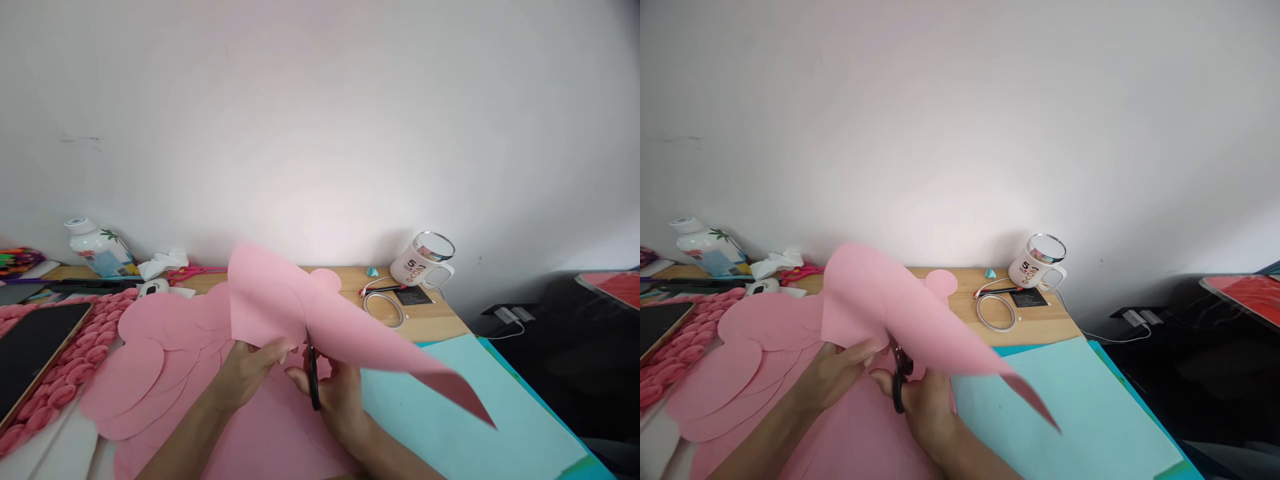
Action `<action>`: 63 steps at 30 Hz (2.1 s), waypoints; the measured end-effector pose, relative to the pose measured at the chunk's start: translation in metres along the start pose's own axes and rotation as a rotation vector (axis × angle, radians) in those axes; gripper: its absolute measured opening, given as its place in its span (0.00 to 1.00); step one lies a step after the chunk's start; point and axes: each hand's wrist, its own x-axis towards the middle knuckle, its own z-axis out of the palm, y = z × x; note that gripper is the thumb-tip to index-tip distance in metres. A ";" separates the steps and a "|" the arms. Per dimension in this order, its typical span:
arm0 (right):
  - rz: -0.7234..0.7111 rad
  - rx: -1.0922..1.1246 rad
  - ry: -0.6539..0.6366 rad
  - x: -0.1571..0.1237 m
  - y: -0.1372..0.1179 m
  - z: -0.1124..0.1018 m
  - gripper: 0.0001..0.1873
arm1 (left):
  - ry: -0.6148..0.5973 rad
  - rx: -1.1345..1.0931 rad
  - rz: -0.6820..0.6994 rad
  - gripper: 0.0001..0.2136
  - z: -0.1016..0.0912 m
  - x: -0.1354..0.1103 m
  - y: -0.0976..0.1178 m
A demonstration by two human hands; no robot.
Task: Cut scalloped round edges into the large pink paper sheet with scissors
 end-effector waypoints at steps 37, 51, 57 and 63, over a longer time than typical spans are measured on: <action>0.359 0.543 -0.402 0.023 -0.025 -0.009 0.17 | 0.414 0.264 0.176 0.11 0.007 0.012 -0.010; 0.368 0.431 -0.398 0.031 -0.028 -0.014 0.16 | 0.356 0.108 0.039 0.09 0.009 0.013 -0.008; 0.371 0.477 -0.408 0.034 -0.031 -0.017 0.15 | 0.373 0.164 0.051 0.10 0.010 0.011 -0.007; 0.438 0.550 -0.392 0.031 -0.027 -0.015 0.15 | 0.333 0.161 0.097 0.12 0.011 0.011 -0.006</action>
